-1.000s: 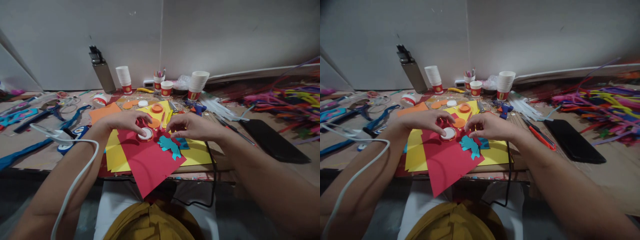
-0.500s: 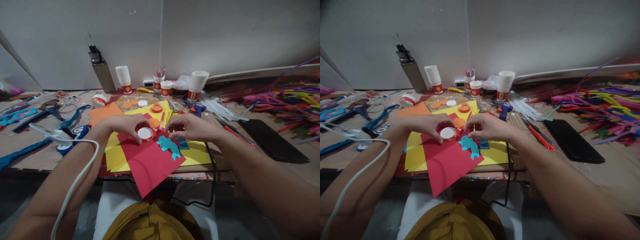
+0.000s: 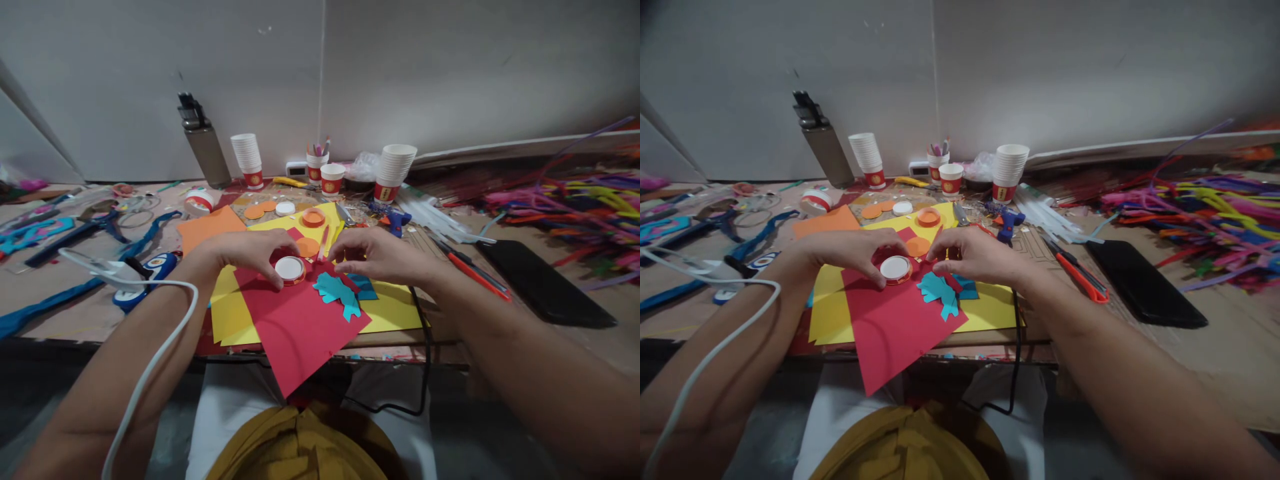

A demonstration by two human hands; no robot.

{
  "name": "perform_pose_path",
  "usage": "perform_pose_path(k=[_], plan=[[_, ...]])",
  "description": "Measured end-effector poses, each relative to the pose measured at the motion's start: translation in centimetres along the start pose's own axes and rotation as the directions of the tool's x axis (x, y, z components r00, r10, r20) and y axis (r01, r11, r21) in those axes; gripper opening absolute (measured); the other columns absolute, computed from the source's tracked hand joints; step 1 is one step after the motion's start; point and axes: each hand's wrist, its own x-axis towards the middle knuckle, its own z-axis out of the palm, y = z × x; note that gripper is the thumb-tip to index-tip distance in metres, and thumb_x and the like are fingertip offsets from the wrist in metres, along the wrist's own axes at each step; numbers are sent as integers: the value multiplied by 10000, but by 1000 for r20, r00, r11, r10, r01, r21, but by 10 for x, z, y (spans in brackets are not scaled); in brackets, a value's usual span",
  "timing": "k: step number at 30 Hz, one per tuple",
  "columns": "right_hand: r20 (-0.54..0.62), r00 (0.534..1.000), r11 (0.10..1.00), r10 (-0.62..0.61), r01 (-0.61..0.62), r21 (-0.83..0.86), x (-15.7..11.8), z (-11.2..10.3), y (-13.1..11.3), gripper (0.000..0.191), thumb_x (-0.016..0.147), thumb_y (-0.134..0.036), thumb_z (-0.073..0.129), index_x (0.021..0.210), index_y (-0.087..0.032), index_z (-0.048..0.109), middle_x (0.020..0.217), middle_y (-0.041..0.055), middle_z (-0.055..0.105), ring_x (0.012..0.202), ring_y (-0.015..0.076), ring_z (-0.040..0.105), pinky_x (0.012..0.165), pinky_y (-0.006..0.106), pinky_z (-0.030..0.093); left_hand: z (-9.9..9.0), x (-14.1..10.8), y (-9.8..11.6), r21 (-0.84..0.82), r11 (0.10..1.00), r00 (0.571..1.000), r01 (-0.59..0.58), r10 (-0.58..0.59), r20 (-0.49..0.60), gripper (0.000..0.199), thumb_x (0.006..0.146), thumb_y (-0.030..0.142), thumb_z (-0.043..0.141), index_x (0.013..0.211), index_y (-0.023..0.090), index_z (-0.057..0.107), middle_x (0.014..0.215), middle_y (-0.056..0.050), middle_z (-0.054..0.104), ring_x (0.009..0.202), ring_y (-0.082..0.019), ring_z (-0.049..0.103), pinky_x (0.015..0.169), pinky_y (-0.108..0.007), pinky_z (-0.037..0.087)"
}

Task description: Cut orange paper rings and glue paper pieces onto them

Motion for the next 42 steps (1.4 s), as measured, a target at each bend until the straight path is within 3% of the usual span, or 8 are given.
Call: perform_pose_path(k=[5, 8, 14, 19, 22, 27, 33, 42], plan=[[-58, 998, 1000, -7, 6, -15, 1, 2, 2, 164, 843, -304, 645, 927, -176, 707, 864, 33, 674, 744, 126, 581, 653, 248, 414, -4, -2, -1, -48, 997, 997, 53, -55, -45, 673, 590, 510, 761, 1197, 257, 619, 1175, -51, 641, 1017, -231, 578, 825, -277, 417], [-122, 993, 1000, 3, -4, -13, 1, 4, 3, 197, 864, -349, 625, 903, -179, 716, 839, 34, 671, 725, 126, 572, 636, 252, 409, -5, 0, -2, -108, 989, 982, 102, -117, -148, 487, 692, 536, 682, 1072, 232, 675, 1047, -50, 678, 893, -196, 605, 733, -256, 416], [-172, 984, 999, 41, -46, -29, 3, 8, 4, 212, 861, -378, 633, 875, -186, 722, 811, 31, 681, 715, 133, 574, 615, 260, 397, 12, 25, -8, -290, 933, 837, 215, -329, -438, 392, 831, 525, 529, 919, 194, 719, 795, -58, 678, 662, -169, 565, 595, -276, 381], [-157, 986, 997, 49, -57, -47, 5, 9, 6, 196, 867, -356, 624, 885, -187, 722, 782, 26, 674, 691, 127, 565, 605, 254, 393, 26, 41, -17, -18, 983, 858, 184, -169, -486, 502, 719, 546, 671, 1082, 203, 723, 980, -93, 683, 945, -261, 576, 766, -334, 424], [-153, 988, 998, 22, -30, -48, 6, 12, 8, 181, 868, -333, 622, 891, -184, 723, 801, 29, 682, 710, 128, 575, 619, 249, 398, 27, 42, -17, -57, 989, 871, 140, -150, -468, 481, 715, 451, 704, 1121, 193, 705, 1051, -94, 686, 963, -244, 581, 800, -335, 432], [-177, 984, 997, 29, -40, -60, 8, 19, 10, 148, 858, -302, 636, 882, -176, 711, 781, 26, 667, 680, 120, 564, 615, 249, 398, 28, 44, -12, -215, 969, 857, 118, -209, -472, 335, 649, 329, 756, 938, 167, 705, 892, -56, 675, 784, -181, 577, 692, -302, 431], [-185, 979, 992, -88, 69, -108, 21, 24, -3, 84, 850, -223, 657, 916, -183, 691, 904, 47, 658, 808, 144, 584, 737, 280, 450, 29, 44, -14, -491, 869, 790, 59, -341, -510, 229, 624, 300, 762, 705, 176, 587, 692, 11, 592, 621, -119, 505, 587, -268, 375], [16, 987, 952, -162, 160, -261, 35, 40, -23, 114, 885, -242, 625, 960, -206, 703, 1036, 77, 623, 925, 188, 588, 825, 329, 460, 28, 42, -18, -813, 558, 738, -167, -476, -478, 291, 664, 295, 768, 706, 181, 504, 523, 43, 479, 472, -77, 423, 471, -228, 310]])
